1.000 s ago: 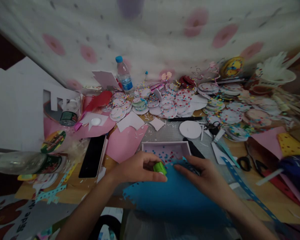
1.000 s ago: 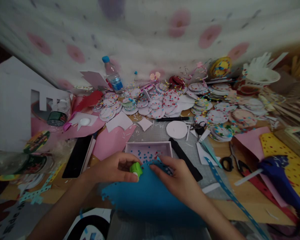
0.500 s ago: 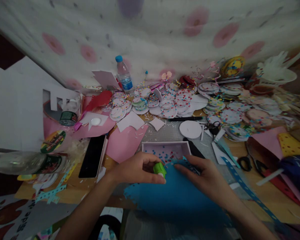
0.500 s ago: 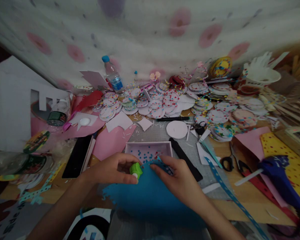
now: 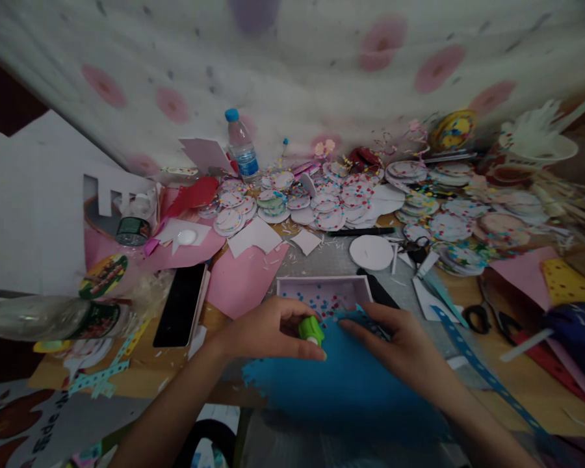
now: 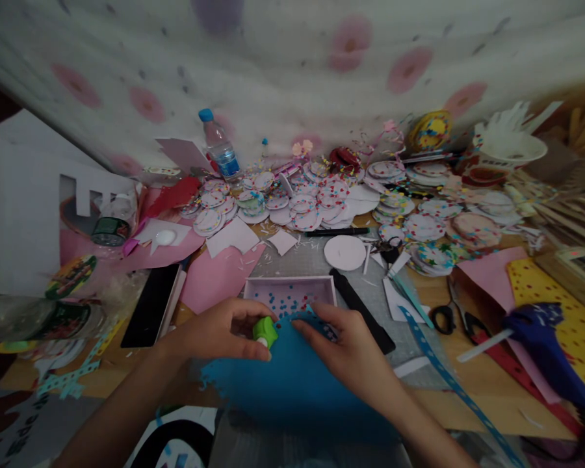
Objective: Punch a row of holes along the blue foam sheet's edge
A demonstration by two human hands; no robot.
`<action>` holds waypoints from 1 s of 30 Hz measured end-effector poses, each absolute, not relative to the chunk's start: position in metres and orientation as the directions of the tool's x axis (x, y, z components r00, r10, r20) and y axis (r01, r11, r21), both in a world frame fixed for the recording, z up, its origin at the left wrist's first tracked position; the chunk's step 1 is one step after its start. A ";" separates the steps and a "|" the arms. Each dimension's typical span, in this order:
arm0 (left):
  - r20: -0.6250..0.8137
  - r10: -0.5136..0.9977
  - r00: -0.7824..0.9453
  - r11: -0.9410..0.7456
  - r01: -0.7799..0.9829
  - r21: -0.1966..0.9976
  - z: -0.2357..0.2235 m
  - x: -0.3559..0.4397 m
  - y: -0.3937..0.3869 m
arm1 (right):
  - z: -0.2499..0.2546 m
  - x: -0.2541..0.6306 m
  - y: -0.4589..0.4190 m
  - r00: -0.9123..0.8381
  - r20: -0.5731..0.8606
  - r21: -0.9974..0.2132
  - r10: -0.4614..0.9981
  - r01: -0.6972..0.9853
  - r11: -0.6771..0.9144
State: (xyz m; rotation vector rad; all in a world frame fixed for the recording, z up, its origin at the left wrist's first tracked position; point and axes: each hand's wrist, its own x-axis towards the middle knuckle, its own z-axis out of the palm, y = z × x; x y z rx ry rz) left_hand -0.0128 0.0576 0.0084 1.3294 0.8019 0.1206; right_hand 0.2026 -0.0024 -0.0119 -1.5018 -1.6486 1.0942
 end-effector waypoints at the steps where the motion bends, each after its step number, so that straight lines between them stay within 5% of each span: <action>1: -0.452 0.516 0.728 0.272 0.361 0.892 0.008 -0.013 0.057 | -0.012 0.202 -0.002 -0.137 -0.072 -0.895 0.988 0.446 -0.003; 22: -0.391 0.665 0.636 0.058 0.477 0.877 0.009 -0.001 0.044 | -0.017 0.208 -0.003 -0.104 -0.062 -0.850 0.993 0.527 0.002; 30: -0.307 0.716 0.627 -0.152 0.570 0.808 0.010 0.007 0.038 | 0.009 0.212 0.017 -0.459 -0.076 -0.824 0.885 0.529 0.204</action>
